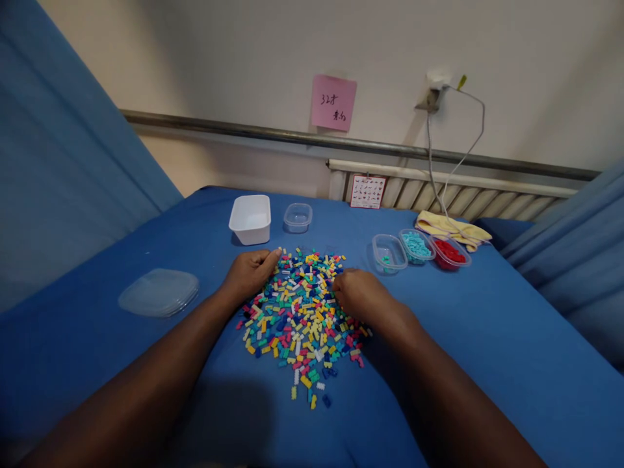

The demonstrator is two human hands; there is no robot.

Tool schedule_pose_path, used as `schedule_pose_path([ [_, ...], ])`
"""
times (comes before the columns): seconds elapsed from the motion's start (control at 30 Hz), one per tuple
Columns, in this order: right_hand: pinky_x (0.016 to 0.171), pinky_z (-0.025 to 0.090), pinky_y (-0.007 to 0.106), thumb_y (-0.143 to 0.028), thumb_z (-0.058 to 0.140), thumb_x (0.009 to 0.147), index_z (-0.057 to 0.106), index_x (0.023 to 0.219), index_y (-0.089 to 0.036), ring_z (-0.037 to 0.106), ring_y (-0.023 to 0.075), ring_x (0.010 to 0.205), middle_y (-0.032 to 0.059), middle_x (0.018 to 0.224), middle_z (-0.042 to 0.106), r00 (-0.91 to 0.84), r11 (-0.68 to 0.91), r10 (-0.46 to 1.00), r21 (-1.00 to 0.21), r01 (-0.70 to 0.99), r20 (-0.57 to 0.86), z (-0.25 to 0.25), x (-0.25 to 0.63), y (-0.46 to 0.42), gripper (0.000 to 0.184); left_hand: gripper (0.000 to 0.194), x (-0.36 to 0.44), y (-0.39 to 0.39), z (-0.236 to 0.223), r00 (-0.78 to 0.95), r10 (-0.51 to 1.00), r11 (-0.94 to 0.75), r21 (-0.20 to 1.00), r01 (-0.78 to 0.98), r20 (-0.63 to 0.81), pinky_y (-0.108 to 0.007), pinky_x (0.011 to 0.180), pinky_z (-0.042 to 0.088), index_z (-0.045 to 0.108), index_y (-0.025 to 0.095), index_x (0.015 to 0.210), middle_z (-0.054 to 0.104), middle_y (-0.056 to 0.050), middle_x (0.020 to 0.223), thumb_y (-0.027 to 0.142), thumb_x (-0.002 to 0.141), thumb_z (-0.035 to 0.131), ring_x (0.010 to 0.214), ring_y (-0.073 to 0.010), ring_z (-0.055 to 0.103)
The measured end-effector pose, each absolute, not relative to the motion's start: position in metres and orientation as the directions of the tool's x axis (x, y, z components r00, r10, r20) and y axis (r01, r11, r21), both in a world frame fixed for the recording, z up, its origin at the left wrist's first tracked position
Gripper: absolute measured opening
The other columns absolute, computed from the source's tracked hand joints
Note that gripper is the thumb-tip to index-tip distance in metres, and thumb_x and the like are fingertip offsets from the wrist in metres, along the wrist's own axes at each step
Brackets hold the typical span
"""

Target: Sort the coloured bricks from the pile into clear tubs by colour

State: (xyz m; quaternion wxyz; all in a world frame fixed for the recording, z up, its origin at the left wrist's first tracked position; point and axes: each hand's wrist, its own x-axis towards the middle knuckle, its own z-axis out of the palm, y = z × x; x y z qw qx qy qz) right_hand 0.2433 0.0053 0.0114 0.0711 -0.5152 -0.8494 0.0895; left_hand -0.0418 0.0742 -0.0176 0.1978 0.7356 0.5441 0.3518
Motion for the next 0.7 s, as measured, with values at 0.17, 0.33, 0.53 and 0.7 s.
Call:
schedule_pose_path([
  [0.17,0.060,0.032,0.027,-0.011,0.061,0.085,0.069,0.073,-0.020,0.057,0.0148,0.064,0.0025,0.076,0.071,-0.392,0.391,0.917,-0.344,0.853,0.070,0.008,0.248,0.003,0.017,0.059,-0.042,0.074,-0.018,0.161,0.939,-0.332,0.681,0.653,0.304,-0.029,0.056,0.022,0.049,0.020,0.056,0.042,0.002,0.052,0.060,0.099,0.050,0.055,-0.0137,0.041],
  [0.33,0.066,0.045,0.028,-0.029,0.060,0.094,0.074,0.096,-0.020,0.065,0.0181,0.069,0.0026,0.080,0.073,-0.236,0.345,0.936,-0.540,0.768,0.263,0.009,0.279,0.003,0.017,0.059,-0.041,0.071,-0.016,0.153,0.942,-0.324,0.695,0.642,0.297,-0.029,0.056,0.022,0.048,0.020,0.056,0.042,0.002,0.053,0.060,0.099,0.049,0.056,-0.0134,0.041],
  [0.53,0.076,0.052,0.037,-0.040,0.060,0.095,0.076,0.102,-0.019,0.068,0.0247,0.080,0.0097,0.092,0.076,0.029,0.266,0.832,-0.443,0.856,0.554,0.008,0.324,0.017,0.027,0.059,-0.041,0.073,-0.016,0.162,0.939,-0.333,0.689,0.643,0.303,-0.030,0.056,0.021,0.047,0.020,0.055,0.041,0.002,0.053,0.060,0.099,0.049,0.056,-0.0140,0.040],
  [0.7,0.092,0.053,0.047,-0.036,0.053,0.099,0.077,0.109,-0.017,0.069,0.0322,0.102,0.0159,0.107,0.077,0.042,0.180,0.791,-0.297,0.938,0.611,-0.005,0.343,0.029,0.033,0.058,-0.042,0.073,-0.016,0.158,0.936,-0.339,0.676,0.654,0.315,-0.030,0.056,0.022,0.051,0.020,0.055,0.042,0.002,0.052,0.059,0.099,0.050,0.055,-0.0144,0.042],
])
